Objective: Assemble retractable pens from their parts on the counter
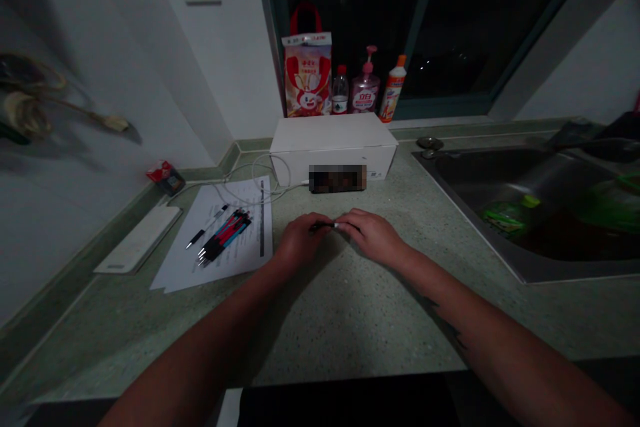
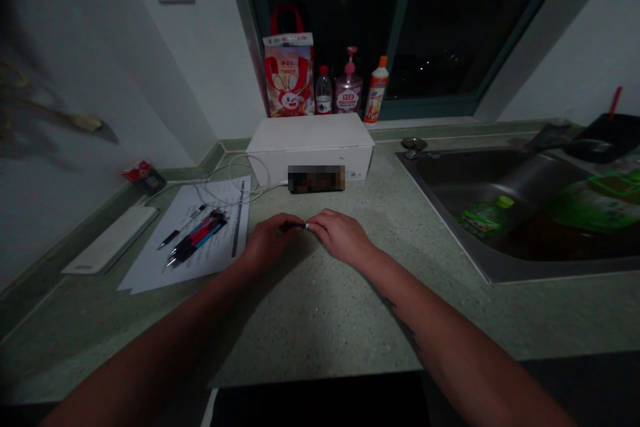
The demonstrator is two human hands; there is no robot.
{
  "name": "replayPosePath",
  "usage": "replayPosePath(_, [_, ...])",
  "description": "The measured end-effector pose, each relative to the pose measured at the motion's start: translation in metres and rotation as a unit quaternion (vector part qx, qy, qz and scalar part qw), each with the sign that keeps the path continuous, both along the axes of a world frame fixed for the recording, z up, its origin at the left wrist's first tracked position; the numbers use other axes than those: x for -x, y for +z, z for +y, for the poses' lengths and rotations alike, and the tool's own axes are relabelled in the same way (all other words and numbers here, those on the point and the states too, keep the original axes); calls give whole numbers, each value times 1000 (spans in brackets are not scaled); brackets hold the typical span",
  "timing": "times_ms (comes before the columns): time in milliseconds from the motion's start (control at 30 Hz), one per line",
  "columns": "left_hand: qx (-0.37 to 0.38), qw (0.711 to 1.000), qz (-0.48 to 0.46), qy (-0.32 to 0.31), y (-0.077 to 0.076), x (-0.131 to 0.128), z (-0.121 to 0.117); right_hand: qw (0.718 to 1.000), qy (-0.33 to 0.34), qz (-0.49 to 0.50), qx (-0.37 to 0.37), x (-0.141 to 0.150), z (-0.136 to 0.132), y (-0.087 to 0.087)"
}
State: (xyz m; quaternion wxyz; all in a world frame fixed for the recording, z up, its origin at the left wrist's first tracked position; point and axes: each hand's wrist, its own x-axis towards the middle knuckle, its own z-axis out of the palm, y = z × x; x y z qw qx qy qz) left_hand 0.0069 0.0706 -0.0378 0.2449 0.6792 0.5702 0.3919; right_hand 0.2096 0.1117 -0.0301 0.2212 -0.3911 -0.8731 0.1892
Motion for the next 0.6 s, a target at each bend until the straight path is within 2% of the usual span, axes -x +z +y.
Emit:
replayPosePath(133, [5, 1000, -9, -2, 1, 1, 0, 999, -33, 14, 33, -1, -2, 3])
replayPosePath(267, [4, 1000, -18, -15, -1, 3, 1, 1000, 20, 18, 10, -5, 2, 3])
replayPosePath(367, [-5, 1000, -13, -13, -3, 5, 2, 999, 31, -5, -5, -5, 3, 3])
replayPosePath(600, [-31, 1000, -3, 7, -8, 4, 1, 999, -22, -6, 34, -2, -1, 4])
